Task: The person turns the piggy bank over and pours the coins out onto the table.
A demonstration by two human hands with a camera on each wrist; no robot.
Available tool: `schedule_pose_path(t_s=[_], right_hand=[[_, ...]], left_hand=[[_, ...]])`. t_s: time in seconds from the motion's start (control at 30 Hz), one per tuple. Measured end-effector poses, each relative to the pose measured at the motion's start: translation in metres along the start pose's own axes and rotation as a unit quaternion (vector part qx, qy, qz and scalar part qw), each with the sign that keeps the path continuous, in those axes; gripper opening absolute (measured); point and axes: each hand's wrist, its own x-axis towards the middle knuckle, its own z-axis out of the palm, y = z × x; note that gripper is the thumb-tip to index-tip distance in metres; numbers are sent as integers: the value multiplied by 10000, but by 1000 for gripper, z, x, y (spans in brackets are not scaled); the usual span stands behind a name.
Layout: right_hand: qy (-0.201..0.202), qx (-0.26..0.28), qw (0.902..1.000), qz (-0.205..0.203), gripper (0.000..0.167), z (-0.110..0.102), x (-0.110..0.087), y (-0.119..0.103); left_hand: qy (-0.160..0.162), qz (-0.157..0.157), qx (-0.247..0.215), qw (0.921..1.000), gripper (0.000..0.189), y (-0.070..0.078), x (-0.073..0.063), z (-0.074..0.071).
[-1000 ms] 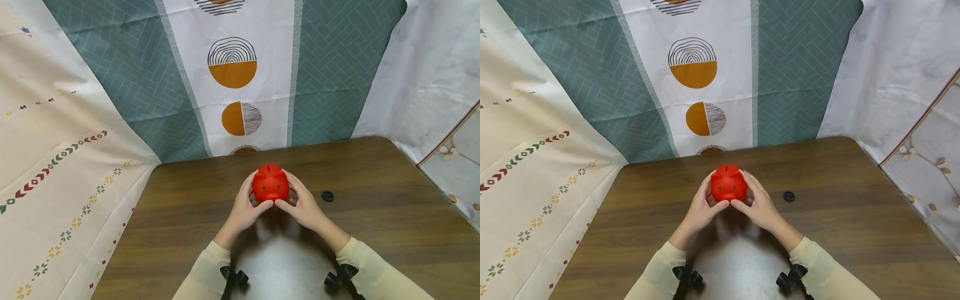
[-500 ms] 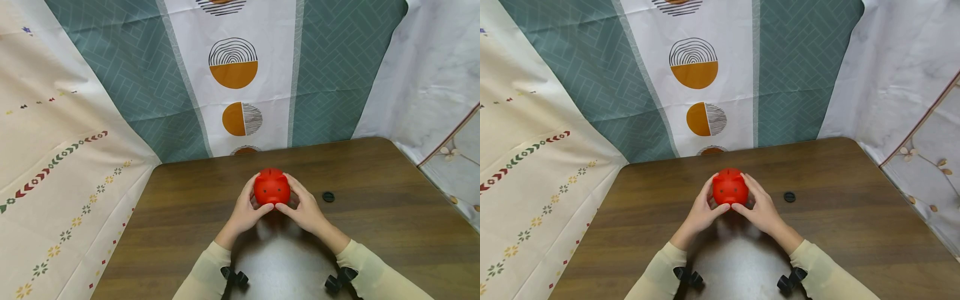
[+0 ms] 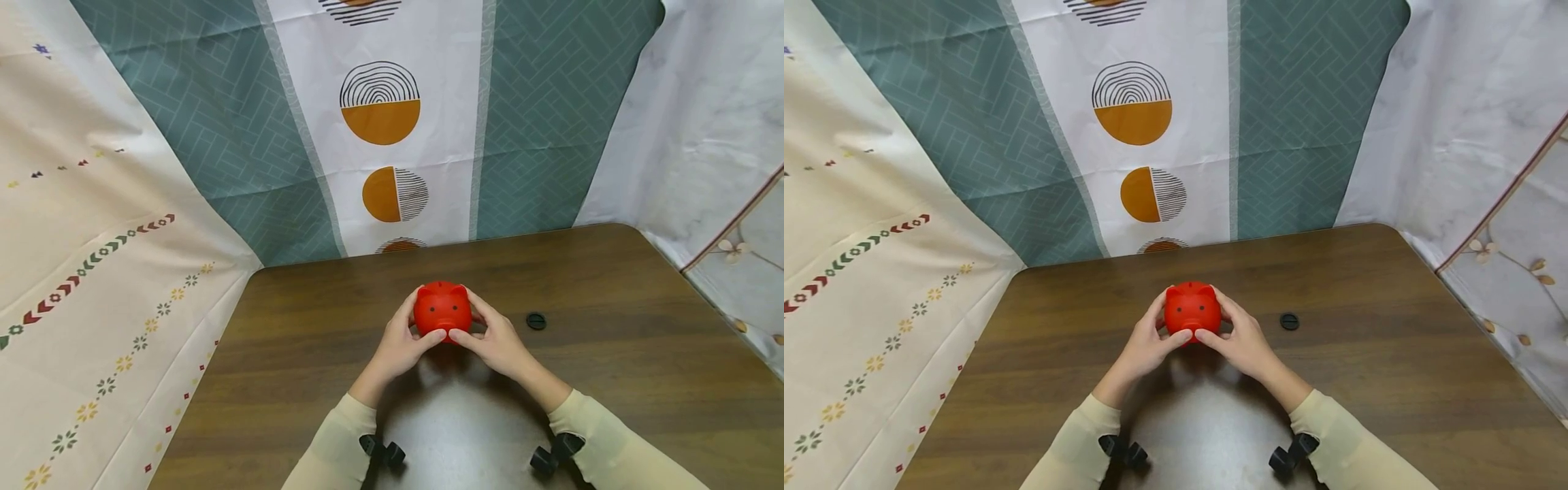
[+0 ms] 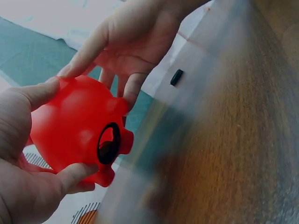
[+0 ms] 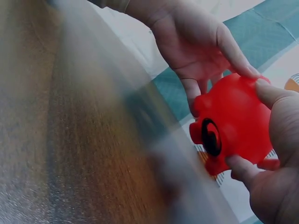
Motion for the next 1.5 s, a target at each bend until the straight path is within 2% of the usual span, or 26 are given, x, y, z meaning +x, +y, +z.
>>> schedule_pose_path(t_s=[0.1,0.23,0.3,0.37,0.5,0.6,0.67,0.8,0.87,0.97,1.03,1.17,1.23,1.4,1.5], right_hand=[[-5,-61,10000,-6,78,0,3,14],[264,-400,9967,-657,80,-2,6,24],[316,-434,9955,-776,80,-3,6,22],[221,-317,9974,-615,79,-3,5,17],[-14,-41,10000,30,77,-2,1,2],[-14,-50,9999,98,77,-2,-1,-8],[-24,-63,9999,88,77,-2,-2,-10],[-63,-118,9999,105,76,-1,-2,-8],[-48,-113,9999,81,77,-1,0,3],[-3,-127,9999,37,78,-1,3,19],[100,-212,9996,-187,78,-1,4,28],[380,-510,9940,-885,81,-2,4,26],[452,-556,9926,-977,81,-3,5,25],[214,-213,9989,-367,79,-2,5,31],[171,-114,9996,-204,79,-2,5,32]], left_hand=[[-29,44,14,10000,80,-3,1,0],[10,456,-123,9989,83,-13,6,2],[29,520,-227,9984,83,-16,7,2],[4,416,-212,9989,82,-16,7,1],[-126,-40,-31,9999,80,-7,2,-1],[-159,-131,20,9998,81,-4,1,-1],[-113,-147,-3,9998,81,-8,2,0],[-43,-134,-61,9999,81,-30,6,2],[-78,-140,-74,9998,81,-28,6,2],[-165,-182,-78,9997,81,-15,3,0],[-194,-1,-132,9997,81,-7,2,0],[66,671,-169,9976,84,-22,7,2],[173,795,-211,9965,84,-30,10,4],[174,310,-206,9992,81,-44,11,7],[149,223,-160,9995,82,-44,11,8]])
